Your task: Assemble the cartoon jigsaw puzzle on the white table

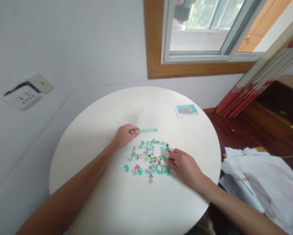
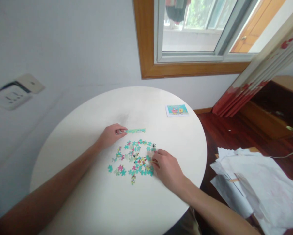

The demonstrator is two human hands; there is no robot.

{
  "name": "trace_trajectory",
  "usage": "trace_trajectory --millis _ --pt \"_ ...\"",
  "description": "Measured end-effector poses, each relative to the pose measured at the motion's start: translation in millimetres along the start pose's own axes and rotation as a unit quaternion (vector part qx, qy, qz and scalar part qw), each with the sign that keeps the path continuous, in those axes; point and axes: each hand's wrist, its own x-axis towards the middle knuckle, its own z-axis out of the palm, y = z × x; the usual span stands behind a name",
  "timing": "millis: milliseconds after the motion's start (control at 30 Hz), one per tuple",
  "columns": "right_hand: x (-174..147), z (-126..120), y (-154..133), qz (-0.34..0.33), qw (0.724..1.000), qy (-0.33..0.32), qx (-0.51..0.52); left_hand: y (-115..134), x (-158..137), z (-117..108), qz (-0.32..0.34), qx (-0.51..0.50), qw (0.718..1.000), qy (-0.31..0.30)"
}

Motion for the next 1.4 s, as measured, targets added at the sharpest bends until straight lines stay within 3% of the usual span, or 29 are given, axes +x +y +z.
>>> trace_trajectory --millis 200,700,1167,1400 --pt "-17 16 8 0.019 0.999 0.024 -0.019 -2 0 2 0.002 0.001 1.0 0.006" --pt "-15 20 -4 0.028 0.993 -0.029 -0.113 -1 -1 2 -0.001 -0.003 1.0 0.007" --pt "-16 21 -3 -0.024 0.98 -0.039 -0.195 0 -1 1 -0.01 0.0 1.0 -0.004" --pt "-18 27 3 -0.076 0.974 -0.002 -0.214 1 -2 0 -0.012 -0.003 1.0 -0.007"
